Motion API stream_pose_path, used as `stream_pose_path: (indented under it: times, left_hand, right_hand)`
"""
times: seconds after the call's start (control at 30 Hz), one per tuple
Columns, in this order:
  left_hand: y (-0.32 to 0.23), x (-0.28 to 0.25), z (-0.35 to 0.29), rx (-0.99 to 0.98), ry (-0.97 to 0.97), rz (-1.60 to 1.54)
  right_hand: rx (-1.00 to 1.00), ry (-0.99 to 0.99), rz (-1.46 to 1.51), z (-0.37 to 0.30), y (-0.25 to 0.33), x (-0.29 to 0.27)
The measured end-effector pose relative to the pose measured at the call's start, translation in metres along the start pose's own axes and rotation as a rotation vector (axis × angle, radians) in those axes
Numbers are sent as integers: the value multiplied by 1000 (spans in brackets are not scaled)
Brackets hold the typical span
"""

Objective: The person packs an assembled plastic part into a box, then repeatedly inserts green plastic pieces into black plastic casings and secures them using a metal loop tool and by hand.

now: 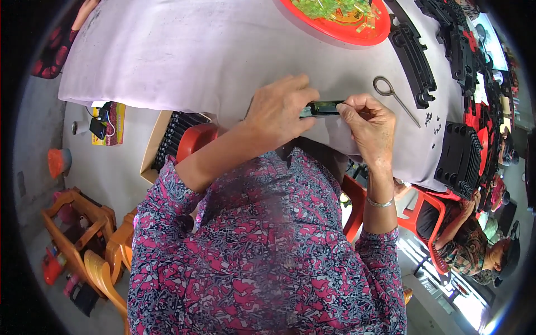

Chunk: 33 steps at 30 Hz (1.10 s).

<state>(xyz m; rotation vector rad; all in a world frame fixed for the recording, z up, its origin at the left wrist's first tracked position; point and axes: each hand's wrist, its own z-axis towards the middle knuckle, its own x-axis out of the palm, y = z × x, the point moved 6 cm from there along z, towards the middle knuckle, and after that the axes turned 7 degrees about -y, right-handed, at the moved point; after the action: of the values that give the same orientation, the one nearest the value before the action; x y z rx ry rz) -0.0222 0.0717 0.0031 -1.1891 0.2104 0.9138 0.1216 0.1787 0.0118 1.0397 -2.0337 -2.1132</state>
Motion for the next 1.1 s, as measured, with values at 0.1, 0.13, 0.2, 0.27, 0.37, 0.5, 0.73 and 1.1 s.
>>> stream_pose_path:
  times: [0.1, 0.13, 0.2, 0.27, 0.37, 0.5, 0.73, 1.1]
  left_hand:
    - [1, 2, -1, 6, -11, -1]
    - [1, 2, -2, 19, -27, 5]
    - [2, 3, -2, 18, -33, 0]
    - [2, 3, -2, 17, -38, -5]
    - [2, 5, -2, 25, -52, -3]
    - [3, 4, -3, 25, -57, -7]
    - [3, 4, -3, 6, -47, -27]
    - [4, 4, -3, 18, -55, -36]
  right_hand:
    - [-70, -20, 6, 1, 4, 2]
    - [-70, -19, -3, 1, 4, 3]
    - [-68, -15, -13, 2, 3, 4]
    - [-72, -15, -34, 3, 1, 3]
    - [-79, -18, -16, 4, 1, 3]
    - [-70, -12, -20, 3, 4, 5]
    - [-59, -10, -51, 6, 1, 2]
    - [-80, -4, -95, 6, 4, 7]
